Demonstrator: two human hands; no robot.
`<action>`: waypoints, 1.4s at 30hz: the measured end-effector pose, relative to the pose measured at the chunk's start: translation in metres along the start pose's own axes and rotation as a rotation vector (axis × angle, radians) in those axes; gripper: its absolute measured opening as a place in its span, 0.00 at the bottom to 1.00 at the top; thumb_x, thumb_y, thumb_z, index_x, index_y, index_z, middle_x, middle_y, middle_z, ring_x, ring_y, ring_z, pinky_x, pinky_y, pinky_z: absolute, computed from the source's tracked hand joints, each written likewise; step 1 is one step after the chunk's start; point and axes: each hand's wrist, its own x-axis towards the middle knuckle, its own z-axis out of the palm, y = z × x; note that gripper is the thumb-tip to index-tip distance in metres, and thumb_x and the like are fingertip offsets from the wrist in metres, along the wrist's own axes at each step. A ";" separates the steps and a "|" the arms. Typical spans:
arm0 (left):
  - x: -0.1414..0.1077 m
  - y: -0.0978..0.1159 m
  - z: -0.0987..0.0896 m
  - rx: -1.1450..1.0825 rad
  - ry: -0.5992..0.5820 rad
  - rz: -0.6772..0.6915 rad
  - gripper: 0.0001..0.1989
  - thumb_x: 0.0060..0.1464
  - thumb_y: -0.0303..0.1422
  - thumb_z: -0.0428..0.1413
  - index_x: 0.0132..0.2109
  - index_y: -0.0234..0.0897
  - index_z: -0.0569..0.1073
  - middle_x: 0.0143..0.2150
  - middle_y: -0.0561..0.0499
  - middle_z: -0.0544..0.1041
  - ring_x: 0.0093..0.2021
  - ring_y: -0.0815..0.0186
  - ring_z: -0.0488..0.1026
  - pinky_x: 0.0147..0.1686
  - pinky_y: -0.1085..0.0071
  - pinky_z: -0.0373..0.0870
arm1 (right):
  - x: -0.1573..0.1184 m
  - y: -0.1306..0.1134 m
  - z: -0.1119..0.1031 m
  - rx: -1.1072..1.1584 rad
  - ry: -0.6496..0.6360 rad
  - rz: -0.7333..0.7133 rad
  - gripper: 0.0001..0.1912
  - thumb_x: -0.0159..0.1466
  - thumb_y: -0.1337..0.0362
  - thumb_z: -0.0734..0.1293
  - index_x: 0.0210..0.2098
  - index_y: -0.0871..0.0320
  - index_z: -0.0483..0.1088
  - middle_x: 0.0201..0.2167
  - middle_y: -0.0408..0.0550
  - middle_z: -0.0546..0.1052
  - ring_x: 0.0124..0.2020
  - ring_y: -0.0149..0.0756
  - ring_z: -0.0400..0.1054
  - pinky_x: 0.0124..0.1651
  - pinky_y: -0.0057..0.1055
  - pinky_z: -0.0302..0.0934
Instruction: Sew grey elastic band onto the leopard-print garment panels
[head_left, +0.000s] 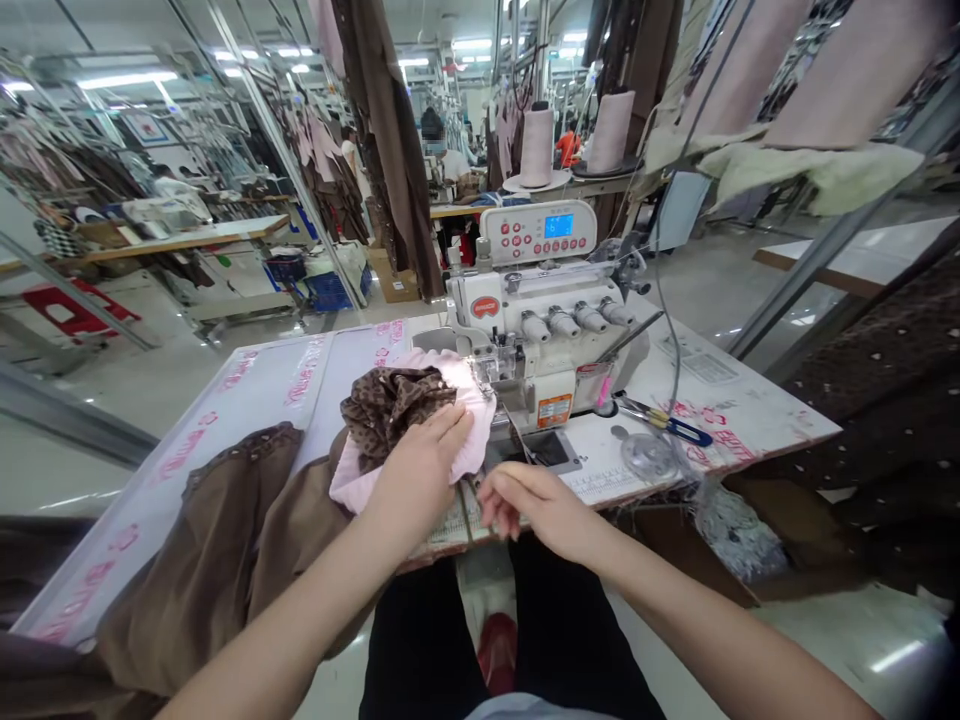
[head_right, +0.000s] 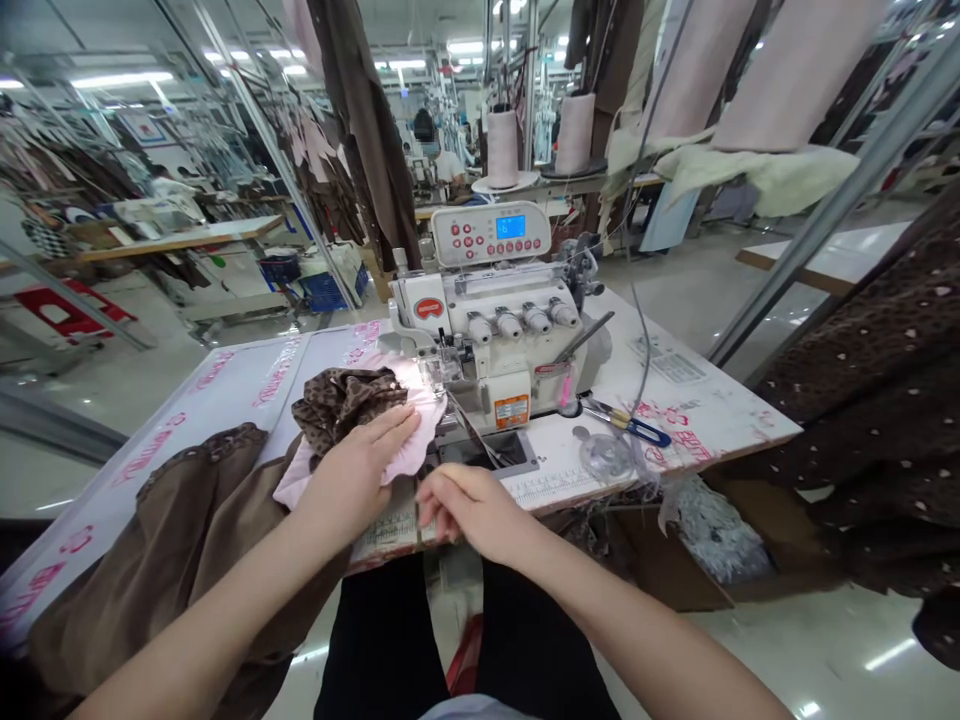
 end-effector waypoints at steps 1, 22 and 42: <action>0.003 -0.003 -0.005 -0.012 -0.011 0.015 0.35 0.38 0.17 0.46 0.59 0.30 0.62 0.61 0.44 0.61 0.60 0.60 0.59 0.57 0.63 0.59 | -0.007 0.003 -0.016 -0.135 0.067 -0.029 0.18 0.64 0.51 0.55 0.34 0.60 0.66 0.26 0.46 0.73 0.23 0.30 0.65 0.26 0.26 0.60; -0.020 -0.026 -0.024 -0.126 -0.014 -0.170 0.33 0.42 0.20 0.45 0.58 0.30 0.63 0.61 0.47 0.60 0.61 0.62 0.58 0.60 0.67 0.55 | -0.052 -0.038 -0.131 -1.507 0.248 0.343 0.15 0.66 0.57 0.53 0.43 0.60 0.62 0.33 0.55 0.74 0.33 0.42 0.69 0.29 0.30 0.51; -0.105 -0.036 -0.021 -0.478 0.229 -0.355 0.26 0.51 0.35 0.52 0.57 0.39 0.62 0.59 0.42 0.62 0.57 0.59 0.62 0.54 0.62 0.62 | -0.023 -0.056 -0.074 -1.678 0.401 0.082 0.17 0.64 0.50 0.54 0.39 0.55 0.65 0.26 0.53 0.75 0.26 0.46 0.70 0.24 0.33 0.53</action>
